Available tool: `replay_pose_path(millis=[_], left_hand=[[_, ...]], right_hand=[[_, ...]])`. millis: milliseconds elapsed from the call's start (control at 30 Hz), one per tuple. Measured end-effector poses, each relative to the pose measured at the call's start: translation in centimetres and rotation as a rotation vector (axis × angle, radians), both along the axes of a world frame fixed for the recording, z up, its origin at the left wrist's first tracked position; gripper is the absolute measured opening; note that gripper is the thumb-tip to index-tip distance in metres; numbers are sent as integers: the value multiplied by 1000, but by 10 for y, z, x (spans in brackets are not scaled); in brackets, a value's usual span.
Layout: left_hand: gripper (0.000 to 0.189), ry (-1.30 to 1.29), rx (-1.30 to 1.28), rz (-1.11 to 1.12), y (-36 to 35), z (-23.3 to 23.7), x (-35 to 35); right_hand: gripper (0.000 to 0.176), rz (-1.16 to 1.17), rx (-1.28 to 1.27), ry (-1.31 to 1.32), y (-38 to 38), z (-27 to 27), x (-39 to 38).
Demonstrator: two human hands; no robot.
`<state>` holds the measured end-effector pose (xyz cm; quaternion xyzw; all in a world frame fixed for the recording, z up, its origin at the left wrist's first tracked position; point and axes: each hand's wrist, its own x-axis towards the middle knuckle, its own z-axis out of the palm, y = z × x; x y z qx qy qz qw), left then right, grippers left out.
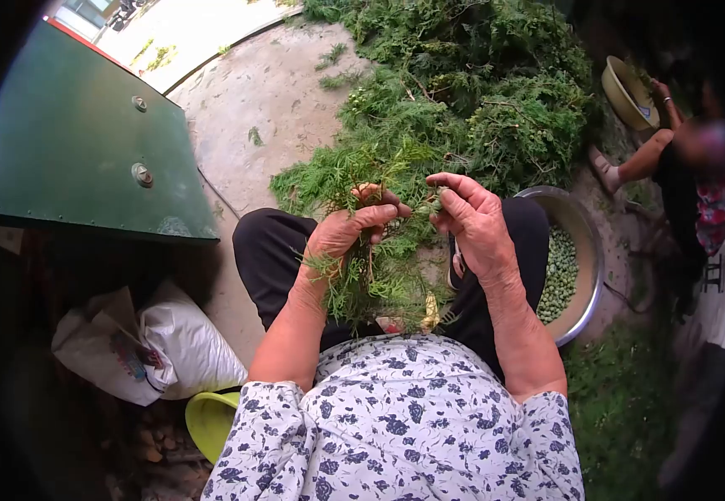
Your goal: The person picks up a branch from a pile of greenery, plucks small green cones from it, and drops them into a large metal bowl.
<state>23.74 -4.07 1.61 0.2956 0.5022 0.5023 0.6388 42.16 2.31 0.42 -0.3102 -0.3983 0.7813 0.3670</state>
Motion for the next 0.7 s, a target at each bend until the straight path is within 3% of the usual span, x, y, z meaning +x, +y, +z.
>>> replay_pose_path(millis=[200,333,400,600,700], left_hand=[[23,65,-207,-8,-5,-10,7],[20,21,-113,72,-8,-10,19],[15,42,-102,140,-10,-11,25],[13,32,-229,131,-4,-13,27],[12,62,-156,117,-3,-14,29]], right_hand=[[18,-37,38,-20,-4,-10,-5],[14,-70,180,-228,-6,-13,-9],[17,-313,930,-684,-11,-8,-16],[21,-447,976,-681,-14,-20,-27],[22,-468,1037,-707,-13,-25,-27]])
